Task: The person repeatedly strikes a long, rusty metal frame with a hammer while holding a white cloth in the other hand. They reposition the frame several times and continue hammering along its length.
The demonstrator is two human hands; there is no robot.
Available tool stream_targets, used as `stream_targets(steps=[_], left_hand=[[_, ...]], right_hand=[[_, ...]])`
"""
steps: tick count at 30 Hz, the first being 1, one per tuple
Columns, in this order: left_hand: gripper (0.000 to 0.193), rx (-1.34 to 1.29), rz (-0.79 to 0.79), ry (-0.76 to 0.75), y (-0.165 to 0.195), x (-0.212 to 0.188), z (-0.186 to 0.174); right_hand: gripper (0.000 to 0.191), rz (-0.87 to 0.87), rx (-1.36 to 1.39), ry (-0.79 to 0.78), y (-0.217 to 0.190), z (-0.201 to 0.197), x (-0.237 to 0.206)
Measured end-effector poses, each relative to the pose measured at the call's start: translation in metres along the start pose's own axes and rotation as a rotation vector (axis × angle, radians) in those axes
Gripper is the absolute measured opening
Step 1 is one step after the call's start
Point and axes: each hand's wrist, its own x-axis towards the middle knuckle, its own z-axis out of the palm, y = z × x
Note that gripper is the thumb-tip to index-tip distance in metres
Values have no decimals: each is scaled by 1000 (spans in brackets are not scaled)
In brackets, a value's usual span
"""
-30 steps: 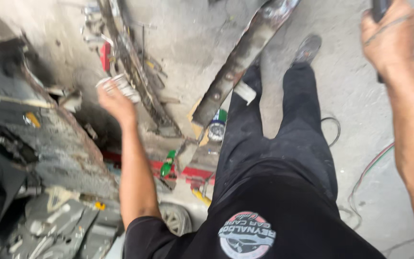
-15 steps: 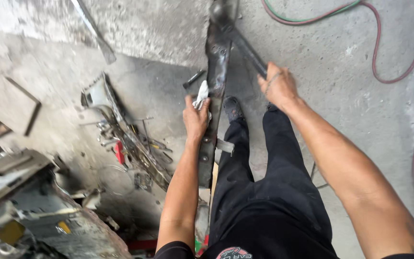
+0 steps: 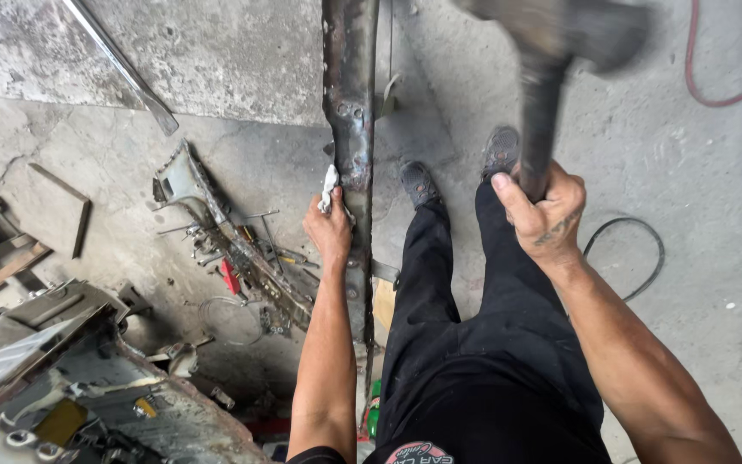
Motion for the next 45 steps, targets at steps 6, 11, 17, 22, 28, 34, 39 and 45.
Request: stream_targets(steps=[6, 11, 17, 22, 28, 34, 39, 45], left_hand=[[41, 22, -53, -15, 0, -3, -1], [40, 15, -96, -2, 0, 2, -3], [39, 71, 19, 99, 8, 11, -4], [42, 110, -122, -11, 6, 4, 0], [40, 106, -160, 10, 16, 2, 5], [40, 98, -60, 62, 27, 4, -2], [41, 176, -193, 3, 28, 2, 2], [45, 193, -212, -11, 32, 0, 3]], right_hand=[[26, -24, 209, 75, 61, 83, 16], [24, 89, -151, -138, 107, 100, 49], [22, -75, -32, -18, 25, 37, 11], [21, -72, 303, 164, 23, 51, 27], [15, 206, -190, -148, 77, 97, 89], [22, -65, -56, -79, 22, 34, 76], [35, -173, -101, 133, 22, 36, 77], [24, 14, -414, -118, 38, 73, 139]])
